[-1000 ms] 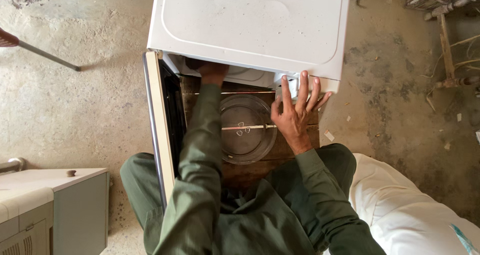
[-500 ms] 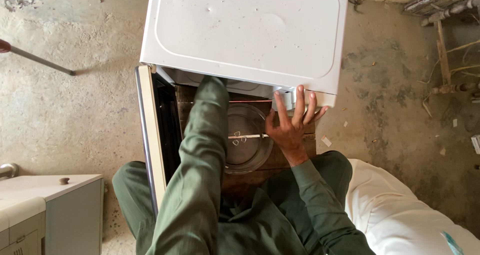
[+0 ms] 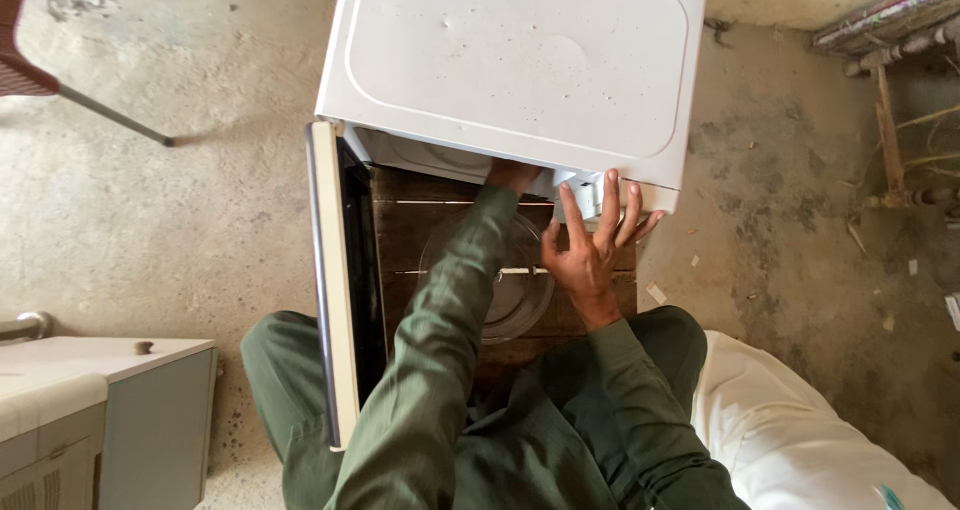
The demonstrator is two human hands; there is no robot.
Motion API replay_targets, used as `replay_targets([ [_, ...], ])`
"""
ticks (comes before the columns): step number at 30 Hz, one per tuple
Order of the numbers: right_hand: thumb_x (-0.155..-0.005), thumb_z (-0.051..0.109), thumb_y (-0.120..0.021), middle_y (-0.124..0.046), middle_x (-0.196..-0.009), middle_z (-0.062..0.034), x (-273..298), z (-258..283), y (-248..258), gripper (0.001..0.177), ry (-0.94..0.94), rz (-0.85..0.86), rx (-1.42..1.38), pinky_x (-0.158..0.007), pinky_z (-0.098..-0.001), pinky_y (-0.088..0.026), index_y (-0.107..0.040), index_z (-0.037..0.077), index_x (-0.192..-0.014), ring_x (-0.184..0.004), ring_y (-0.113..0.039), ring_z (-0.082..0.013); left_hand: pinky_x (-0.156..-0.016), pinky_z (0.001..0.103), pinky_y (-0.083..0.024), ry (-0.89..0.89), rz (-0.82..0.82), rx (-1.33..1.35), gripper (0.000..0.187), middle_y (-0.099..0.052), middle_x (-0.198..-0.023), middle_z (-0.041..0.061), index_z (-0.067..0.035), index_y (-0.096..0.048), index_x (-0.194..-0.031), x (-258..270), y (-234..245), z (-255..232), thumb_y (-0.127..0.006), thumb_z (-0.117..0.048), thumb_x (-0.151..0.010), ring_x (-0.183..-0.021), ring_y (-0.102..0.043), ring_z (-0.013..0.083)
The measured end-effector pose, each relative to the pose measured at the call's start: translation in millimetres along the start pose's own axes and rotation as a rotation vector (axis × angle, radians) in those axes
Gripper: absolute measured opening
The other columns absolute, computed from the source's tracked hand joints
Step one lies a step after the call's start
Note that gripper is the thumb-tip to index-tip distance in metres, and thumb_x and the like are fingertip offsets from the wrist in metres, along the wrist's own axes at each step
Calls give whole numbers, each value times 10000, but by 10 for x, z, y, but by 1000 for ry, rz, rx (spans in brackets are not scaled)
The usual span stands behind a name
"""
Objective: The person sits on the floor and cleans a white microwave. They open the door, remove the glass turntable, wipe it with a cloth, and then wipe the interior and exterior surfaces of the microwave.
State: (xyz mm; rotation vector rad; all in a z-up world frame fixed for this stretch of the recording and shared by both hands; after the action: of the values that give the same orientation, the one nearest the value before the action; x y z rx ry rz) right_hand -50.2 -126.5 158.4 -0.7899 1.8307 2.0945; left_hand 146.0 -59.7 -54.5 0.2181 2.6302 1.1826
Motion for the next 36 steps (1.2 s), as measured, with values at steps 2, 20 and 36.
replay_targets([
  [2, -909, 258, -734, -305, -1692, -220, -42, 15, 7, 505, 21, 4, -1, -1219, -711, 114, -725, 231, -1413, -1587, -104, -433, -993, 572, -470, 1, -15, -51, 353, -694, -1187, 244, -2, -677, -1198, 101, 13, 4, -668, -188, -898, -1135, -642, 421],
  [20, -887, 196, -711, -242, -1741, -168, -91, 59, 216, 563, 49, 110, 5, -1274, -686, 30, -677, 177, -1448, -1620, -121, -396, -842, 458, -614, 453, 150, -396, 266, -681, -1226, 163, -99, -693, -1215, 594, 979, 899, -663, -160, -957, -1111, -686, 348],
  [36, -882, 205, -720, -236, -1732, -173, -116, 93, 252, 527, 50, 81, -62, -1254, -702, 56, -695, 203, -1408, -1613, -100, -406, -839, 496, -554, 179, -98, -546, 154, -685, -1057, 96, -138, -733, -1006, 584, 261, 282, -607, -207, -950, -1014, -659, 323],
])
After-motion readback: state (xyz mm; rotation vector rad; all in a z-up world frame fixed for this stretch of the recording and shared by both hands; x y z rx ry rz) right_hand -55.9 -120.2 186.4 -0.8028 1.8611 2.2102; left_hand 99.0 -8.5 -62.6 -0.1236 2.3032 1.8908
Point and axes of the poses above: each hand's wrist, its own x-axis away from the middle knuckle, its own y-axis out of the back of the hand, z = x × y, the point moved 8 cm from there along -x, towards the middle knuckle
